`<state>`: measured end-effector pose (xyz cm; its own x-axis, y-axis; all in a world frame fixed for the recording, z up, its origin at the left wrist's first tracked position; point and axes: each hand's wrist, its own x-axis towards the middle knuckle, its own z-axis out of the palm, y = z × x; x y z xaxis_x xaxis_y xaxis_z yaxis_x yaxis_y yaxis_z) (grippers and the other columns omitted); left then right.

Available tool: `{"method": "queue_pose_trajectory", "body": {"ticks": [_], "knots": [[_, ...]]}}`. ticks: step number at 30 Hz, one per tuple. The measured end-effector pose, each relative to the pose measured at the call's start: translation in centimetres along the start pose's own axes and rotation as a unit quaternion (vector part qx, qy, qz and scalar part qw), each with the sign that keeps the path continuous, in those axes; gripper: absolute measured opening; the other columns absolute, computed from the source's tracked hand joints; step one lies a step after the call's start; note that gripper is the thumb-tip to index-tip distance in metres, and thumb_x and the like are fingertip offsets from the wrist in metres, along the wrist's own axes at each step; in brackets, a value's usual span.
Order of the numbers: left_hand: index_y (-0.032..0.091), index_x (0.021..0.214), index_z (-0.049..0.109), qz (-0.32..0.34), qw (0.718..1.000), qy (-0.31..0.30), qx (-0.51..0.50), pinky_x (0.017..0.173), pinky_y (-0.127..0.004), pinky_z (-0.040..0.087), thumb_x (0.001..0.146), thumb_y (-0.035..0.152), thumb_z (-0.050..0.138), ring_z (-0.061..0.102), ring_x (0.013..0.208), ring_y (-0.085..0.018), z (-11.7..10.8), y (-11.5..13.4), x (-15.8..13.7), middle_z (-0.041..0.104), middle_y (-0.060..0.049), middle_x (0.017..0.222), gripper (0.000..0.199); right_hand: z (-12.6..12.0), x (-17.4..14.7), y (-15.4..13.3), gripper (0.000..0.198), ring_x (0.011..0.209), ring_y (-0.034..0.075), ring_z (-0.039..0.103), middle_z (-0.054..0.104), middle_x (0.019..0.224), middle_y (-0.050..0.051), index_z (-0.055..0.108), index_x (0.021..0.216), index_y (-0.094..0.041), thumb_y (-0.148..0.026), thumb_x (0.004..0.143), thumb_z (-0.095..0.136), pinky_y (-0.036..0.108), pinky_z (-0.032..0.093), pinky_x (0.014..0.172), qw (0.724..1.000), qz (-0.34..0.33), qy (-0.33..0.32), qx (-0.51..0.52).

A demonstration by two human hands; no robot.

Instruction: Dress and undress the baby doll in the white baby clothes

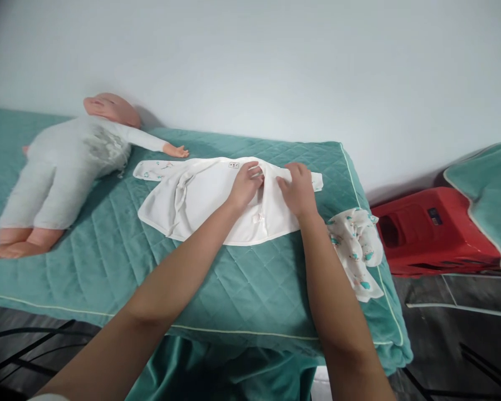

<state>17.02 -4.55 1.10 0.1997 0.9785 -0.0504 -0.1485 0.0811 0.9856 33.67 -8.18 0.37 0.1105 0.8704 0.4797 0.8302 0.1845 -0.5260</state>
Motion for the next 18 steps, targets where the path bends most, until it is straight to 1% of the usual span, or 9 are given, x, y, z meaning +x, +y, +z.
{"method": "queue_pose_trajectory", "body": {"ticks": [2, 3, 5, 7, 9, 10, 12, 15, 18], "knots": [[0.017, 0.131, 0.052, 0.080, 0.984, 0.033, 0.157, 0.107, -0.037, 0.050, 0.083, 0.006, 0.049, 0.064, 0.121, -0.021, -2.0, 0.5, -0.2, 0.059, -0.013, 0.140, 0.050, 0.6, -0.5, -1.7, 0.045, 0.139, 0.030, 0.047, 0.055, 0.144, 0.017, 0.056, 0.132, -0.019, -0.042, 0.093, 0.055, 0.054, 0.037, 0.118, 0.997, -0.054, -0.056, 0.020], [0.016, 0.131, 0.053, 0.117, 0.960, 0.047, 0.248, 0.112, -0.039, 0.046, 0.085, 0.008, 0.049, 0.059, 0.129, -0.023, -3.4, 0.8, -0.4, 0.058, -0.014, 0.143, 0.047, 0.9, -0.9, -2.5, 0.050, 0.144, 0.030, 0.042, 0.050, 0.150, 0.018, 0.052, 0.138, -0.019, -0.042, 0.094, 0.054, 0.054, 0.034, 0.121, 0.994, -0.064, -0.085, 0.027], [0.015, 0.134, 0.055, 0.168, 0.882, 0.071, 0.435, 0.122, -0.043, 0.036, 0.088, 0.010, 0.048, 0.045, 0.144, -0.026, -6.7, 1.6, -1.2, 0.052, -0.015, 0.151, 0.048, 1.4, -1.5, -3.9, 0.057, 0.150, 0.031, 0.034, 0.039, 0.160, 0.018, 0.046, 0.146, -0.016, -0.036, 0.093, 0.054, 0.055, 0.030, 0.123, 0.988, -0.069, -0.133, 0.024], [0.010, 0.140, 0.052, 0.167, 0.795, 0.091, 0.576, 0.126, -0.048, 0.028, 0.090, 0.014, 0.047, 0.034, 0.151, -0.030, -10.3, 2.2, -2.1, 0.043, -0.019, 0.158, 0.050, 1.9, -2.0, -5.0, 0.060, 0.154, 0.030, 0.026, 0.031, 0.165, 0.017, 0.044, 0.149, -0.014, -0.020, 0.089, 0.050, 0.055, 0.027, 0.125, 0.982, -0.084, -0.167, 0.006], [0.005, 0.144, 0.048, 0.126, 0.749, 0.115, 0.641, 0.126, -0.051, 0.027, 0.093, 0.020, 0.046, 0.033, 0.152, -0.032, -13.4, 2.6, -2.7, 0.042, -0.022, 0.159, 0.054, 2.1, -2.4, -5.7, 0.067, 0.156, 0.028, 0.022, 0.028, 0.167, 0.015, 0.044, 0.149, -0.014, -0.006, 0.082, 0.043, 0.055, 0.026, 0.126, 0.978, -0.103, -0.183, -0.009], [0.005, 0.146, 0.047, 0.112, 0.735, 0.129, 0.657, 0.126, -0.052, 0.026, 0.094, 0.022, 0.046, 0.033, 0.152, -0.033, -14.5, 2.6, -2.8, 0.041, -0.022, 0.159, 0.055, 2.2, -2.4, -5.8, 0.071, 0.156, 0.027, 0.022, 0.028, 0.167, 0.014, 0.045, 0.149, -0.015, -0.001, 0.079, 0.040, 0.054, 0.027, 0.126, 0.977, -0.108, -0.183, -0.013], [0.007, 0.145, 0.049, 0.092, 0.723, 0.151, 0.667, 0.124, -0.053, 0.028, 0.095, 0.023, 0.044, 0.038, 0.149, -0.033, -16.1, 2.6, -2.6, 0.046, -0.020, 0.156, 0.053, 2.3, -2.5, -5.9, 0.075, 0.155, 0.025, 0.024, 0.030, 0.166, 0.012, 0.047, 0.147, -0.016, 0.002, 0.075, 0.038, 0.054, 0.029, 0.125, 0.979, -0.109, -0.173, -0.018], [0.011, 0.135, 0.060, 0.084, 0.728, 0.147, 0.665, 0.119, -0.049, 0.035, 0.097, 0.021, 0.038, 0.051, 0.139, -0.031, -16.8, 2.3, -1.8, 0.059, -0.018, 0.145, 0.045, 2.1, -2.4, -5.6, 0.074, 0.153, 0.026, 0.029, 0.036, 0.163, 0.011, 0.053, 0.142, -0.016, 0.003, 0.072, 0.039, 0.054, 0.032, 0.124, 0.981, -0.108, -0.161, -0.020], [0.015, 0.128, 0.066, 0.107, 0.740, 0.164, 0.644, 0.116, -0.044, 0.041, 0.098, 0.021, 0.034, 0.056, 0.133, -0.028, -16.7, 2.1, -1.2, 0.063, -0.013, 0.142, 0.044, 1.7, -2.5, -5.8, 0.072, 0.151, 0.026, 0.032, 0.041, 0.161, 0.009, 0.057, 0.137, -0.019, 0.002, 0.070, 0.041, 0.055, 0.033, 0.122, 0.981, -0.113, -0.160, -0.018]]}}
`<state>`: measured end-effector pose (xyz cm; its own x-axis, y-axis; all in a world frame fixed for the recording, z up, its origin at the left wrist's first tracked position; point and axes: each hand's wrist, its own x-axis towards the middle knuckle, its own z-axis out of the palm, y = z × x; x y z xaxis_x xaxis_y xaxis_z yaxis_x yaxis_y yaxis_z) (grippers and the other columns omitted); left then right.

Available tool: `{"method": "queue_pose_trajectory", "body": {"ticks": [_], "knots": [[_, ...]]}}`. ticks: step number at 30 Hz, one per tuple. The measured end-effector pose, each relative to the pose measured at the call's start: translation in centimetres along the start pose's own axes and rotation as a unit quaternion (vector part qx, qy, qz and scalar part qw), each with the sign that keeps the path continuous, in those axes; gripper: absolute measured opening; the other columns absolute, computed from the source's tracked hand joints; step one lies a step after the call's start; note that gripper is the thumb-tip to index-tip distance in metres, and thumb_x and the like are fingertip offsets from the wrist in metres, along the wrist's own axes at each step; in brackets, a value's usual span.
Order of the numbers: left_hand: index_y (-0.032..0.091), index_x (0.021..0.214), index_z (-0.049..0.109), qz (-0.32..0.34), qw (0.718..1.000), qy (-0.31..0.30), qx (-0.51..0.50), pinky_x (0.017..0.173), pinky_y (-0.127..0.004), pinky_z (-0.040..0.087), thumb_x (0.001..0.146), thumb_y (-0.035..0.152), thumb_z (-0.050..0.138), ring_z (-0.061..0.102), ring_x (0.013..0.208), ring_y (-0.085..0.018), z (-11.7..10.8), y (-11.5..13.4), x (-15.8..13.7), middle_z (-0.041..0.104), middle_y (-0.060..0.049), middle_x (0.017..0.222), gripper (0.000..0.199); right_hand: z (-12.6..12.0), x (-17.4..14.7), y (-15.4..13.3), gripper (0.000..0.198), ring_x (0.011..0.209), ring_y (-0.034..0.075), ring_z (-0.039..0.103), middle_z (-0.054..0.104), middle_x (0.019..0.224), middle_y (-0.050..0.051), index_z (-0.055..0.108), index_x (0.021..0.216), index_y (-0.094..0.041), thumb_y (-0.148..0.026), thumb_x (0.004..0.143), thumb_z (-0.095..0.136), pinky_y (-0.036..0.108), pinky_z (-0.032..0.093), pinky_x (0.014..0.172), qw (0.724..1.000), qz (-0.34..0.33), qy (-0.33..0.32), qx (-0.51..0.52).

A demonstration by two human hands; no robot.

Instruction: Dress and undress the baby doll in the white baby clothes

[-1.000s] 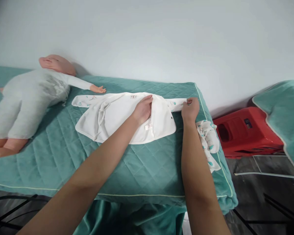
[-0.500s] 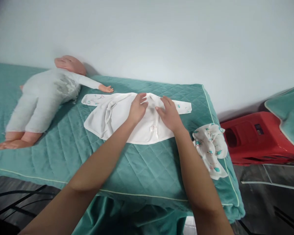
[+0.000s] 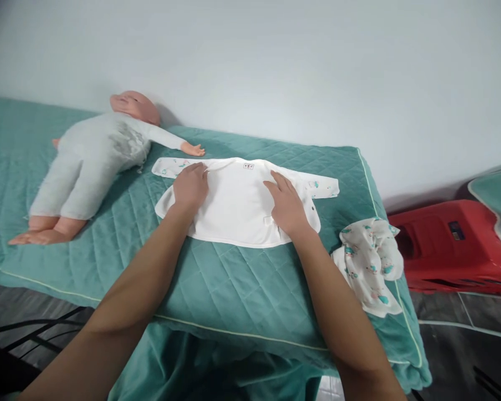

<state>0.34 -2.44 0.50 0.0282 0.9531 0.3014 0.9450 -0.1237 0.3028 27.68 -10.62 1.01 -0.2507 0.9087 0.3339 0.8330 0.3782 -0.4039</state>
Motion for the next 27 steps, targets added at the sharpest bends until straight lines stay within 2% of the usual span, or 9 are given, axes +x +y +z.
{"method": "queue_pose_trajectory", "body": {"ticks": [4, 7, 9, 11, 14, 17, 19, 22, 27], "knots": [[0.015, 0.133, 0.064, -0.026, 0.998, 0.031, -0.037, 0.105, -0.044, 0.049, 0.100, 0.026, 0.032, 0.063, 0.122, -0.031, 0.1, 0.2, -0.1, 0.067, -0.015, 0.134, 0.047, -0.6, -0.4, -2.0, 0.065, 0.148, 0.026, 0.038, 0.046, 0.157, 0.008, 0.059, 0.135, -0.022, -0.002, 0.077, 0.040, 0.056, 0.035, 0.122, 1.000, -0.006, 0.021, 0.011], [0.016, 0.139, 0.059, -0.015, 0.997, 0.031, -0.073, 0.104, -0.042, 0.049, 0.100, 0.025, 0.030, 0.065, 0.118, -0.029, -0.1, 0.2, -0.3, 0.070, -0.015, 0.128, 0.050, 0.0, 0.2, -4.7, 0.054, 0.144, 0.027, 0.044, 0.050, 0.155, 0.010, 0.058, 0.139, -0.022, -0.011, 0.089, 0.041, 0.056, 0.036, 0.121, 0.999, -0.018, -0.017, 0.038], [0.017, 0.141, 0.056, -0.005, 0.995, 0.036, -0.096, 0.108, -0.041, 0.047, 0.098, 0.021, 0.031, 0.063, 0.122, -0.028, -0.2, 0.2, -0.4, 0.068, -0.013, 0.133, 0.051, 1.4, 1.4, -6.5, 0.049, 0.145, 0.028, 0.043, 0.047, 0.156, 0.014, 0.055, 0.143, -0.018, -0.020, 0.095, 0.043, 0.053, 0.036, 0.122, 0.996, -0.036, -0.074, 0.043], [0.016, 0.143, 0.055, -0.006, 0.993, 0.035, -0.116, 0.110, -0.041, 0.046, 0.096, 0.018, 0.033, 0.062, 0.125, -0.027, -0.4, 0.1, -0.5, 0.066, -0.012, 0.137, 0.053, 3.5, 3.5, -8.1, 0.052, 0.150, 0.029, 0.036, 0.040, 0.161, 0.018, 0.049, 0.147, -0.010, -0.028, 0.098, 0.045, 0.050, 0.032, 0.123, 0.991, -0.058, -0.120, 0.025], [0.019, 0.146, 0.053, -0.019, 0.989, 0.032, -0.144, 0.108, -0.039, 0.047, 0.095, 0.017, 0.033, 0.062, 0.124, -0.027, -0.6, 0.0, -0.4, 0.067, -0.010, 0.137, 0.054, 6.7, 7.3, -9.7, 0.055, 0.153, 0.031, 0.030, 0.034, 0.163, 0.021, 0.043, 0.150, -0.002, -0.027, 0.100, 0.042, 0.047, 0.026, 0.125, 0.986, -0.071, -0.149, -0.022], [0.020, 0.145, 0.054, -0.044, 0.987, 0.019, -0.156, 0.105, -0.043, 0.049, 0.097, 0.020, 0.034, 0.065, 0.121, -0.029, -0.8, -0.1, -0.2, 0.070, -0.011, 0.131, 0.052, 8.9, 10.3, -10.3, 0.052, 0.145, 0.032, 0.039, 0.047, 0.154, 0.020, 0.046, 0.147, -0.001, -0.018, 0.098, 0.040, 0.044, 0.026, 0.123, 0.980, -0.096, -0.165, -0.057], [0.018, 0.143, 0.055, -0.064, 0.986, 0.001, -0.156, 0.104, -0.047, 0.050, 0.098, 0.022, 0.036, 0.065, 0.120, -0.032, -0.8, -0.1, -0.2, 0.070, -0.014, 0.128, 0.049, 9.6, 11.3, -10.2, 0.052, 0.140, 0.033, 0.044, 0.054, 0.147, 0.021, 0.048, 0.145, -0.001, -0.018, 0.096, 0.042, 0.045, 0.025, 0.122, 0.976, -0.110, -0.167, -0.084], [0.014, 0.142, 0.055, -0.064, 0.986, -0.010, -0.151, 0.110, -0.051, 0.046, 0.098, 0.024, 0.040, 0.061, 0.126, -0.035, -0.9, 0.0, -0.4, 0.067, -0.018, 0.132, 0.047, 9.8, 12.0, -9.7, 0.054, 0.137, 0.035, 0.046, 0.057, 0.141, 0.022, 0.049, 0.145, 0.001, -0.022, 0.096, 0.044, 0.047, 0.023, 0.122, 0.970, -0.126, -0.173, -0.116], [0.009, 0.142, 0.053, -0.036, 0.988, -0.009, -0.148, 0.119, -0.049, 0.038, 0.098, 0.023, 0.038, 0.050, 0.140, -0.032, -0.8, 0.0, -0.7, 0.059, -0.020, 0.144, 0.048, 9.8, 12.1, -9.3, 0.050, 0.135, 0.036, 0.048, 0.060, 0.138, 0.022, 0.055, 0.139, -0.001, -0.024, 0.097, 0.042, 0.049, 0.023, 0.121, 0.969, -0.136, -0.166, -0.122]]}}
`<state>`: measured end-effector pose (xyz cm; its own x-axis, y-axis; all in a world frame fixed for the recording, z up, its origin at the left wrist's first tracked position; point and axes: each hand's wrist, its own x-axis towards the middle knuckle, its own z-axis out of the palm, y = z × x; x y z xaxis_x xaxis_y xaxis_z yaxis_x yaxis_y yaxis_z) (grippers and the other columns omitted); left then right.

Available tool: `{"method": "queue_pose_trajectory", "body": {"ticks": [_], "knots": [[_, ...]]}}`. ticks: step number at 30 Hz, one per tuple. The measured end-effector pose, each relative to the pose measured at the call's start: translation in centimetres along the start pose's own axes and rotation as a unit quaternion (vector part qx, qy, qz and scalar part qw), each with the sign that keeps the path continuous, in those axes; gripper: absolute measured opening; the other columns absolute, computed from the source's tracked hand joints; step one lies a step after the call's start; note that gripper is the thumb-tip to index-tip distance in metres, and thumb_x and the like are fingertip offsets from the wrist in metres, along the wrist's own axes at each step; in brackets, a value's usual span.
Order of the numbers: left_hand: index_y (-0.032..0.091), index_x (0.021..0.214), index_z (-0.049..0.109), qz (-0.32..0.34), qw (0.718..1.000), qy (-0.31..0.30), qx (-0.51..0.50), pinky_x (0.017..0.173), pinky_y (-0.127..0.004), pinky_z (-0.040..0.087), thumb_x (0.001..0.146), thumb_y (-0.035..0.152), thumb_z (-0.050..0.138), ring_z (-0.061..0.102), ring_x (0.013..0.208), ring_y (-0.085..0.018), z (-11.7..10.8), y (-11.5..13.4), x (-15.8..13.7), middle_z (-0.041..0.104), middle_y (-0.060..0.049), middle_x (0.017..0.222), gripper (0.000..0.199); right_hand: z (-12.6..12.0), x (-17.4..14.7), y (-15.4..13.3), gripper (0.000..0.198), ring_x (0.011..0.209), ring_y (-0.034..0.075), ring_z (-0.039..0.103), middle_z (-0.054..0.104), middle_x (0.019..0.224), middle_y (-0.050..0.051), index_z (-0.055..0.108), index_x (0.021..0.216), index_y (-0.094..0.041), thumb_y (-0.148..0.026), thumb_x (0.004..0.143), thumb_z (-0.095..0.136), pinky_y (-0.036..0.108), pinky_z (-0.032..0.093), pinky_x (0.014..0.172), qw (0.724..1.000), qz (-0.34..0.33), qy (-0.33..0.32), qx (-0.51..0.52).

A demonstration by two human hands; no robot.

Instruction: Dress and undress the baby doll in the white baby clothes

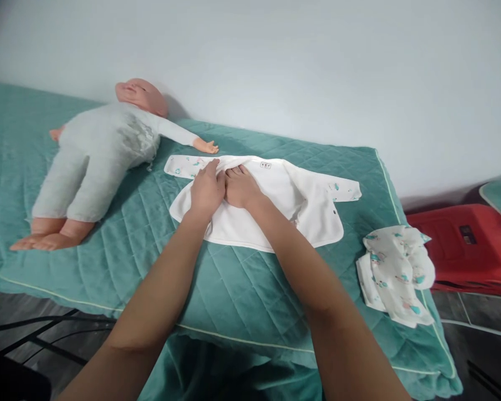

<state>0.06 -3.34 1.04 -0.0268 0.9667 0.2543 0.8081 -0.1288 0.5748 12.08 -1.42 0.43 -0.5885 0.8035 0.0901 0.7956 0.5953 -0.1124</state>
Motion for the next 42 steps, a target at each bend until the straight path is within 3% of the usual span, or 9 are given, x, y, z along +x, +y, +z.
{"method": "queue_pose_trajectory", "body": {"ticks": [4, 8, 12, 16, 22, 26, 30, 36, 42], "knots": [[0.013, 0.139, 0.056, 0.021, 1.000, 0.008, 0.018, 0.122, -0.048, 0.034, 0.098, 0.027, 0.042, 0.048, 0.143, -0.029, 0.4, -0.4, 0.2, 0.057, -0.018, 0.147, 0.046, 0.0, -0.8, -0.8, 0.057, 0.144, 0.035, 0.040, 0.051, 0.150, 0.025, 0.045, 0.147, 0.004, -0.024, 0.098, 0.038, 0.049, 0.018, 0.125, 1.000, 0.031, 0.001, 0.004], [0.015, 0.138, 0.057, 0.033, 0.999, 0.005, 0.038, 0.124, -0.051, 0.030, 0.096, 0.031, 0.048, 0.044, 0.146, -0.030, 0.8, -0.7, 0.1, 0.053, -0.017, 0.151, 0.046, -0.3, -3.5, -0.4, 0.068, 0.155, 0.032, 0.023, 0.029, 0.165, 0.021, 0.031, 0.156, 0.002, -0.038, 0.102, 0.035, 0.050, 0.017, 0.126, 0.996, 0.084, 0.002, 0.038], [0.012, 0.139, 0.056, 0.047, 0.997, -0.010, 0.060, 0.124, -0.051, 0.029, 0.094, 0.017, 0.043, 0.042, 0.148, -0.030, 0.7, -0.5, -0.1, 0.051, -0.017, 0.153, 0.047, -0.6, -6.7, 2.5, 0.077, 0.157, 0.034, 0.016, 0.019, 0.169, 0.020, 0.028, 0.158, -0.002, -0.054, 0.101, 0.034, 0.054, 0.016, 0.126, 0.972, 0.224, 0.027, 0.060], [0.014, 0.134, 0.061, 0.032, 0.999, 0.017, 0.021, 0.121, -0.051, 0.035, 0.098, 0.016, 0.031, 0.049, 0.143, -0.028, 0.4, -0.5, 0.1, 0.058, -0.016, 0.147, 0.047, -0.5, -8.5, 5.0, 0.075, 0.152, 0.038, 0.027, 0.026, 0.165, 0.026, 0.031, 0.155, -0.002, -0.051, 0.098, 0.040, 0.057, 0.026, 0.122, 0.931, 0.337, 0.096, 0.102], [0.017, 0.137, 0.058, 0.068, 0.994, 0.073, -0.046, 0.122, -0.039, 0.036, 0.098, 0.018, 0.037, 0.049, 0.142, -0.021, 0.0, 0.3, -0.1, 0.058, -0.011, 0.148, 0.044, 0.0, -8.7, 5.9, 0.054, 0.140, 0.035, 0.042, 0.046, 0.147, 0.025, 0.047, 0.138, -0.008, -0.034, 0.091, 0.050, 0.054, 0.033, 0.119, 0.912, 0.339, 0.206, 0.105], [0.017, 0.135, 0.059, 0.139, 0.987, -0.048, -0.068, 0.120, -0.040, 0.038, 0.097, 0.018, 0.041, 0.054, 0.137, -0.022, 0.6, 2.1, -1.5, 0.062, -0.011, 0.143, 0.043, 0.2, -8.7, 6.2, 0.048, 0.137, 0.035, 0.044, 0.049, 0.142, 0.022, 0.049, 0.133, -0.012, -0.032, 0.089, 0.052, 0.055, 0.034, 0.118, 0.906, 0.344, 0.224, 0.102], [0.014, 0.138, 0.056, 0.143, 0.979, -0.144, -0.011, 0.125, -0.049, 0.027, 0.096, 0.023, 0.049, 0.038, 0.150, -0.029, 2.0, 3.0, -1.8, 0.047, -0.016, 0.157, 0.044, 0.1, -8.7, 6.2, 0.054, 0.139, 0.036, 0.041, 0.044, 0.144, 0.023, 0.047, 0.138, -0.011, -0.032, 0.089, 0.054, 0.054, 0.032, 0.119, 0.906, 0.346, 0.220, 0.103], [0.016, 0.148, 0.046, 0.076, 0.989, -0.099, 0.076, 0.116, -0.059, 0.037, 0.097, 0.038, 0.048, 0.039, 0.145, -0.038, 3.1, 3.0, 0.9, 0.040, -0.020, 0.158, 0.056, 0.0, -8.8, 5.9, 0.051, 0.139, 0.037, 0.040, 0.037, 0.149, 0.021, 0.049, 0.137, -0.016, -0.035, 0.090, 0.051, 0.058, 0.033, 0.117, 0.901, 0.362, 0.213, 0.110], [0.018, 0.156, 0.036, 0.088, 0.986, -0.088, 0.110, 0.114, -0.060, 0.038, 0.100, 0.042, 0.038, 0.032, 0.149, -0.038, 3.4, 2.9, 1.0, 0.032, -0.018, 0.163, 0.062, -0.3, -8.9, 5.5, 0.062, 0.146, 0.037, 0.035, 0.029, 0.159, 0.023, 0.039, 0.149, -0.011, -0.041, 0.096, 0.046, 0.055, 0.030, 0.121, 0.915, 0.359, 0.153, 0.101]]}}
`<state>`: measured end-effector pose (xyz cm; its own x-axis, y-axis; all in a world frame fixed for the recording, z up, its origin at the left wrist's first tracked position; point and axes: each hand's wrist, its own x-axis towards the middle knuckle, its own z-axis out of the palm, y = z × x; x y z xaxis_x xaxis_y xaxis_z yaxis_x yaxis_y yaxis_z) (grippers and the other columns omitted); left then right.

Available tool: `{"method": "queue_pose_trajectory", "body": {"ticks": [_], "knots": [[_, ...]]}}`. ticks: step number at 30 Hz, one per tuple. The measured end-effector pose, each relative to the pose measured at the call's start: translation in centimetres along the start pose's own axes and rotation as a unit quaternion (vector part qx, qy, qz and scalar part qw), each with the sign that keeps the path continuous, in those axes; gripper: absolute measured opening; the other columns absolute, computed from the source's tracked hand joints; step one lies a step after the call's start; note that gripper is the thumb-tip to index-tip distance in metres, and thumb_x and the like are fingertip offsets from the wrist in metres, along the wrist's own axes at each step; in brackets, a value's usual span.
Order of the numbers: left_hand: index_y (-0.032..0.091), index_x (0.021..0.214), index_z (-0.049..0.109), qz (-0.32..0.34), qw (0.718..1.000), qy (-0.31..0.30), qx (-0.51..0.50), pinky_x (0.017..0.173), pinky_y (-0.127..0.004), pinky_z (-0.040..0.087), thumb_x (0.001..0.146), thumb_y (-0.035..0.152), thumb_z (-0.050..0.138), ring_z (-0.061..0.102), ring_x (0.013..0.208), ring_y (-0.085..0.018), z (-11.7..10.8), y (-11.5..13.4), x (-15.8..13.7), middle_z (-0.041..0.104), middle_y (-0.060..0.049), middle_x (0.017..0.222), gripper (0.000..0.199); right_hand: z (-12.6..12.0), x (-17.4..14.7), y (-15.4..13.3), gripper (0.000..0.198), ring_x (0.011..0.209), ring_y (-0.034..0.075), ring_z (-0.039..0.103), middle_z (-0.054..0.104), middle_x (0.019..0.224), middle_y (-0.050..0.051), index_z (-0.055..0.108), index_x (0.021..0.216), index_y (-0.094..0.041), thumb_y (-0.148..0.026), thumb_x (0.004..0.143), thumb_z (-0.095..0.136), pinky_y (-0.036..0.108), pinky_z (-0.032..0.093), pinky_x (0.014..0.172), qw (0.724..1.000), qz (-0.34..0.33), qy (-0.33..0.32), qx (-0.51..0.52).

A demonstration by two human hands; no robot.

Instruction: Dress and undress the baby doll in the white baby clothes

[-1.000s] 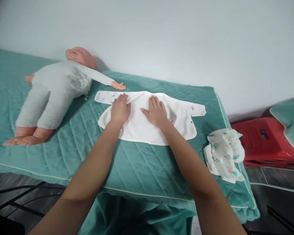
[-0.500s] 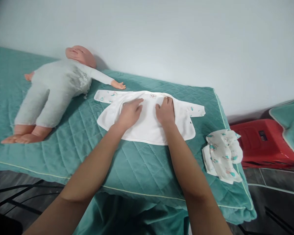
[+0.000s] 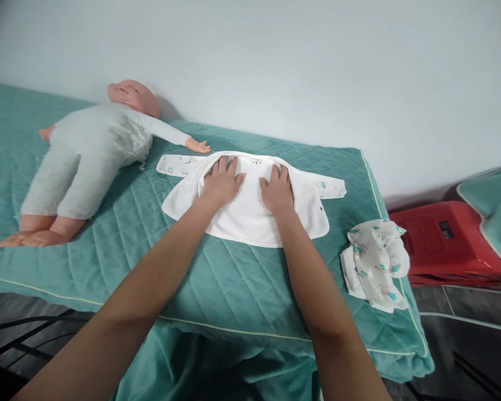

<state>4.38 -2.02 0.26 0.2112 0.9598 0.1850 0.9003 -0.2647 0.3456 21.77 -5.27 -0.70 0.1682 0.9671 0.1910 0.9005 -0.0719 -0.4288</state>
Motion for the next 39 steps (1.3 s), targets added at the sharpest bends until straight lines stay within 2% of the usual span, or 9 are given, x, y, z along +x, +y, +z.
{"method": "queue_pose_trajectory", "body": {"ticks": [7, 10, 13, 16, 20, 27, 31, 35, 39], "knots": [[0.021, 0.163, 0.020, -0.011, 0.999, -0.017, 0.047, 0.116, -0.054, 0.039, 0.101, 0.047, 0.027, 0.027, 0.153, -0.034, -0.6, 0.1, -0.5, 0.025, -0.012, 0.168, 0.067, -0.8, -0.2, -0.6, 0.077, 0.156, 0.036, 0.019, 0.015, 0.170, 0.017, 0.018, 0.162, -0.012, -0.051, 0.099, 0.038, 0.055, 0.023, 0.125, 0.998, 0.020, -0.051, -0.030], [0.022, 0.162, 0.021, -0.015, 0.998, -0.038, 0.055, 0.120, -0.051, 0.036, 0.102, 0.048, 0.023, 0.027, 0.153, -0.031, -0.6, 0.1, -0.4, 0.026, -0.010, 0.168, 0.066, -0.9, -0.3, -0.7, 0.079, 0.156, 0.035, 0.018, 0.014, 0.170, 0.018, 0.016, 0.162, -0.009, -0.052, 0.099, 0.037, 0.052, 0.022, 0.126, 0.997, 0.023, -0.064, -0.043], [0.021, 0.156, 0.035, -0.017, 0.998, -0.035, 0.057, 0.118, -0.048, 0.039, 0.102, 0.047, 0.027, 0.034, 0.149, -0.031, -0.7, 0.2, -0.5, 0.033, -0.011, 0.164, 0.061, -1.0, -0.4, -0.8, 0.074, 0.152, 0.034, 0.030, 0.025, 0.167, 0.020, 0.022, 0.159, -0.008, -0.048, 0.099, 0.038, 0.051, 0.028, 0.124, 0.998, 0.018, -0.063, -0.022], [0.019, 0.146, 0.046, -0.019, 0.998, 0.013, 0.058, 0.112, -0.045, 0.044, 0.100, 0.040, 0.037, 0.042, 0.141, -0.031, -1.0, 0.5, -0.9, 0.043, -0.014, 0.155, 0.052, -1.2, -0.5, -0.8, 0.065, 0.143, 0.035, 0.041, 0.038, 0.158, 0.022, 0.035, 0.152, -0.007, -0.039, 0.096, 0.043, 0.051, 0.034, 0.120, 1.000, 0.016, -0.025, -0.010], [0.017, 0.138, 0.050, -0.022, 0.996, 0.050, 0.064, 0.108, -0.044, 0.045, 0.096, 0.031, 0.046, 0.043, 0.136, -0.033, -1.6, 0.8, -1.2, 0.048, -0.017, 0.147, 0.045, -1.4, -0.6, -0.7, 0.052, 0.135, 0.037, 0.045, 0.047, 0.143, 0.021, 0.048, 0.139, -0.012, -0.030, 0.091, 0.050, 0.054, 0.036, 0.115, 0.999, 0.029, 0.040, -0.022], [0.021, 0.140, 0.047, -0.022, 0.996, 0.067, 0.063, 0.102, -0.047, 0.047, 0.092, 0.033, 0.056, 0.043, 0.132, -0.035, -1.7, 0.6, -0.6, 0.047, -0.015, 0.146, 0.050, -1.2, -0.1, 0.0, 0.048, 0.130, 0.036, 0.046, 0.046, 0.136, 0.020, 0.051, 0.133, -0.017, -0.023, 0.086, 0.052, 0.053, 0.038, 0.113, 0.995, 0.023, 0.095, 0.009], [0.019, 0.133, 0.054, -0.006, 0.996, 0.071, 0.062, 0.098, -0.047, 0.048, 0.093, 0.032, 0.055, 0.046, 0.128, -0.035, -1.3, 0.3, -0.6, 0.053, -0.015, 0.139, 0.041, -1.0, 0.1, 0.3, 0.043, 0.126, 0.035, 0.049, 0.050, 0.132, 0.020, 0.054, 0.127, -0.015, -0.021, 0.085, 0.052, 0.052, 0.040, 0.110, 0.995, 0.013, 0.097, -0.002], [0.017, 0.123, 0.061, 0.030, 0.996, 0.058, 0.064, 0.098, -0.047, 0.048, 0.097, 0.026, 0.047, 0.050, 0.126, -0.034, -1.0, 0.2, -1.1, 0.060, -0.016, 0.128, 0.031, -0.9, -0.4, -0.2, 0.033, 0.123, 0.035, 0.050, 0.058, 0.125, 0.019, 0.059, 0.119, -0.015, -0.019, 0.087, 0.049, 0.052, 0.041, 0.109, 0.996, -0.036, 0.072, -0.021], [0.013, 0.120, 0.063, 0.111, 0.992, 0.020, 0.058, 0.103, -0.045, 0.045, 0.098, 0.020, 0.043, 0.053, 0.123, -0.031, -1.6, 0.0, -3.3, 0.062, -0.016, 0.126, 0.030, -1.9, -3.2, -1.5, 0.029, 0.118, 0.033, 0.052, 0.062, 0.123, 0.016, 0.061, 0.117, -0.015, -0.019, 0.090, 0.050, 0.050, 0.044, 0.106, 0.992, -0.111, 0.036, -0.040]]}}
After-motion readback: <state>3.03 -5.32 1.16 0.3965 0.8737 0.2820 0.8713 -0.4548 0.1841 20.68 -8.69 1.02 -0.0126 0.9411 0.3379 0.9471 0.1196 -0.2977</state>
